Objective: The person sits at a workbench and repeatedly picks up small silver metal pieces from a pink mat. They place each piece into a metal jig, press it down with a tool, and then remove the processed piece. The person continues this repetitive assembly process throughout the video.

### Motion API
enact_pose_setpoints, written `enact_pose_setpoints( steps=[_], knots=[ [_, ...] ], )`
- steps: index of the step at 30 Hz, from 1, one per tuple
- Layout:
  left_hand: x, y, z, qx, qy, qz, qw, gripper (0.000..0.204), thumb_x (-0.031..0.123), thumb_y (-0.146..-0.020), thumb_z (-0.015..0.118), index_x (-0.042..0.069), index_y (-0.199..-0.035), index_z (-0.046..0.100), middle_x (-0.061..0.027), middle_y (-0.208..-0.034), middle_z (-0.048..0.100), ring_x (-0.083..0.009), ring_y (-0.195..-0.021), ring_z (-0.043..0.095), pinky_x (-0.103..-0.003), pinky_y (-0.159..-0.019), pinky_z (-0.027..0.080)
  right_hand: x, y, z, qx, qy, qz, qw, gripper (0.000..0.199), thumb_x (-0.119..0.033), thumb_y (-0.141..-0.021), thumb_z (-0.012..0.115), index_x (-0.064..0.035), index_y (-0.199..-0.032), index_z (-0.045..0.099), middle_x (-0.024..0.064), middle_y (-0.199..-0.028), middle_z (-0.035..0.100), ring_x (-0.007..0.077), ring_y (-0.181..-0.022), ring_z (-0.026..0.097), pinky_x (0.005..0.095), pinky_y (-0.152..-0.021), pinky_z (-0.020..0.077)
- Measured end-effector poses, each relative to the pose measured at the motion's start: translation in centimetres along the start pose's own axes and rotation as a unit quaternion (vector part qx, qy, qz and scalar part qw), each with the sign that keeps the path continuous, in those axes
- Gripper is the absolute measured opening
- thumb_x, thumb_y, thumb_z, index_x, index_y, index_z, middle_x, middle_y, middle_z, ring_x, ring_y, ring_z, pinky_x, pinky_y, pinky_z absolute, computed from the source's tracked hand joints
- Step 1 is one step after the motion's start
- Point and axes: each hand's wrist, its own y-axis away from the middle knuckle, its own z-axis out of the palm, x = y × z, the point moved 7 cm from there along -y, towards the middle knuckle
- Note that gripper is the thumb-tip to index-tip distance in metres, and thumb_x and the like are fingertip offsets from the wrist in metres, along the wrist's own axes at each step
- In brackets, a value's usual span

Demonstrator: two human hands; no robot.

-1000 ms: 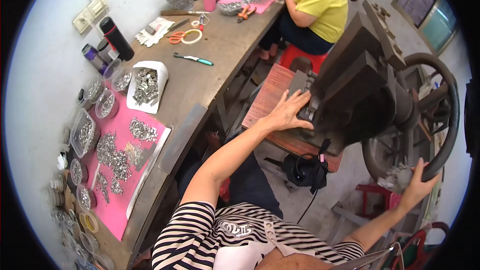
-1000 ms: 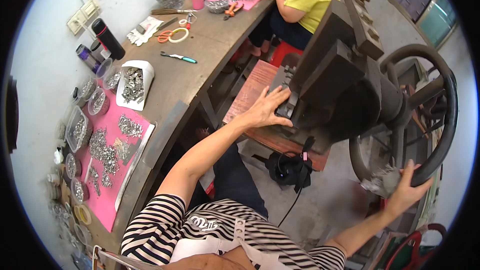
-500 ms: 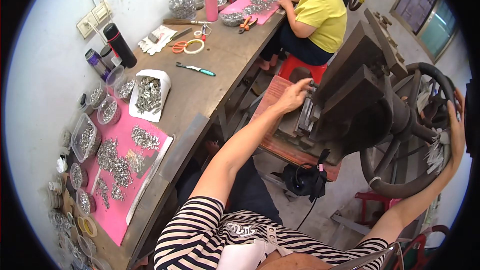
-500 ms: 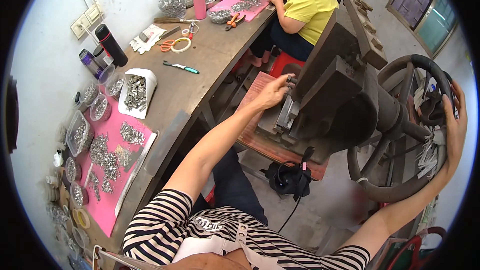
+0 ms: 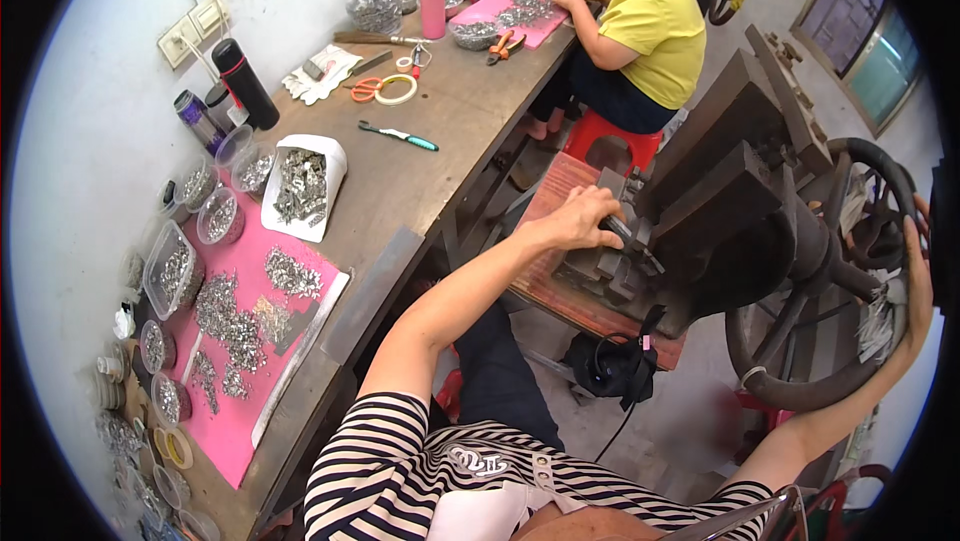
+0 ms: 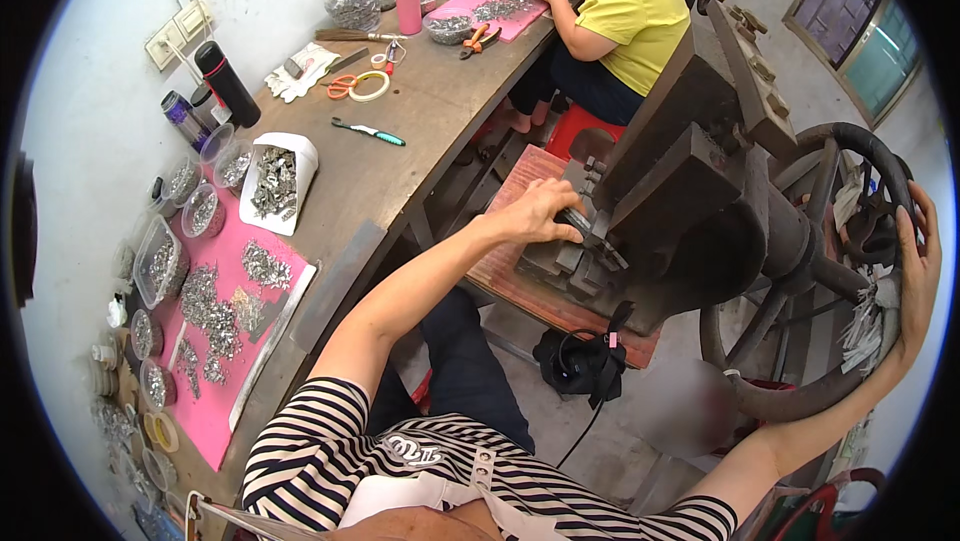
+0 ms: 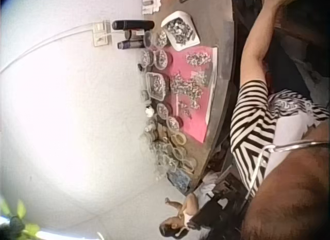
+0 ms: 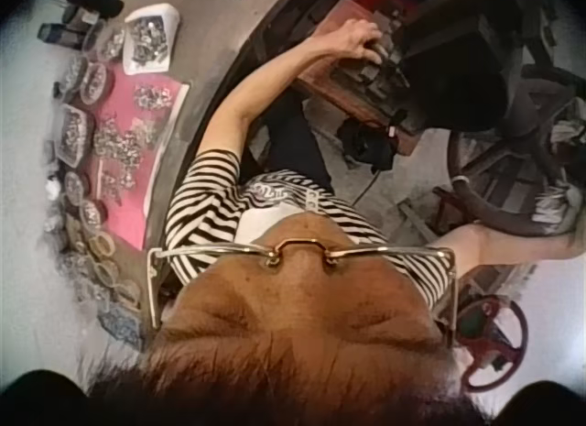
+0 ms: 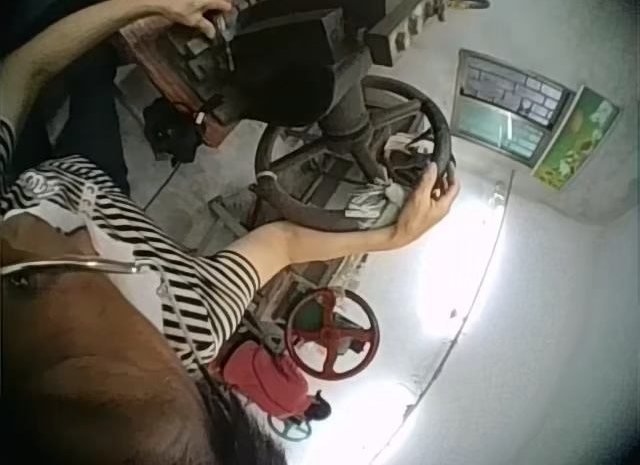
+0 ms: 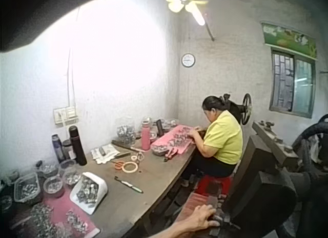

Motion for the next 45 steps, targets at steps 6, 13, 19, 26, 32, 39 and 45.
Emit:
enact_pose_setpoints(
  steps=[6,13,19,26,32,39,45],
  knots=[
    [4.0,1.6,1.0,0.087,-0.058,0.078,0.991,0.033,0.025,-0.087,0.079,0.007,-0.113,0.07,-0.0093,-0.106,0.059,-0.032,-0.112,0.053,-0.047,-0.102,0.037,-1.5,0.5,-1.7,0.045,-0.009,-0.004,0.999,0.036,-0.022,-0.109,0.058,-0.0049,-0.139,0.063,0.0128,-0.129,0.067,0.0206,-0.117,0.064,0.0325,-0.104,0.0481],
    [7.1,12.2,-3.5,0.187,-0.099,-0.016,0.977,0.028,0.019,-0.087,0.076,0.009,-0.112,0.067,-0.009,-0.106,0.063,-0.0302,-0.108,0.057,-0.045,-0.099,0.036,-21.0,19.8,12.8,-0.037,-0.149,-0.305,0.94,0.022,-0.001,-0.087,0.072,0.0006,-0.108,0.071,0.0145,-0.1,0.071,0.0306,-0.092,0.069,0.0408,-0.084,0.0556],
    [11.5,23.1,-9.1,0.256,-0.162,-0.139,0.943,0.028,0.016,-0.083,0.077,0.008,-0.109,0.07,-0.0091,-0.105,0.067,-0.0302,-0.105,0.061,-0.046,-0.098,0.038,-29.8,23.8,28.5,-0.229,-0.296,-0.188,0.908,0.062,-0.024,-0.088,0.081,0.0062,-0.136,0.056,0.0232,-0.132,0.061,0.0377,-0.119,0.062,0.0447,-0.103,0.0483],
    [15.9,35.0,-11.9,0.334,-0.284,-0.292,0.85,0.032,0.01,-0.08,0.078,0.007,-0.11,0.069,-0.0106,-0.108,0.065,-0.0318,-0.106,0.06,-0.046,-0.098,0.04,-41.3,28.9,33.6,-0.255,-0.42,-0.378,0.784,0.042,-0.003,-0.089,0.064,0.0116,-0.128,0.058,0.026,-0.123,0.062,0.0402,-0.113,0.062,0.0476,-0.101,0.0493],
    [18.6,42.3,-12.2,0.352,-0.316,-0.375,0.798,0.031,0.005,-0.082,0.073,0.004,-0.112,0.066,-0.0142,-0.109,0.063,-0.0344,-0.107,0.057,-0.045,-0.101,0.039,-46.8,33.8,35.1,-0.264,-0.483,-0.39,0.738,0.049,0.004,-0.083,0.063,0.009,-0.131,0.059,0.0244,-0.125,0.063,0.0393,-0.116,0.063,0.0463,-0.1,0.0503],
    [19.0,50.4,-13.4,0.359,-0.34,-0.423,0.759,0.031,0.011,-0.087,0.074,0.003,-0.116,0.066,-0.0142,-0.112,0.064,-0.0348,-0.109,0.057,-0.048,-0.103,0.037,-53.1,38.4,37.3,-0.299,-0.518,-0.377,0.707,0.037,0.003,-0.088,0.064,0.0051,-0.125,0.062,0.0206,-0.124,0.065,0.0369,-0.113,0.064,0.0446,-0.098,0.0508],
    [17.0,54.8,-14.3,0.38,-0.343,-0.443,0.736,0.028,0.012,-0.089,0.072,0.003,-0.115,0.066,-0.0135,-0.111,0.064,-0.0343,-0.106,0.058,-0.048,-0.1,0.038,-57.8,40.5,38.7,-0.28,-0.5,-0.394,0.719,0.033,-0.007,-0.088,0.071,0.0017,-0.119,0.064,0.0167,-0.121,0.063,0.0336,-0.111,0.061,0.0429,-0.096,0.0492]
  ],
)
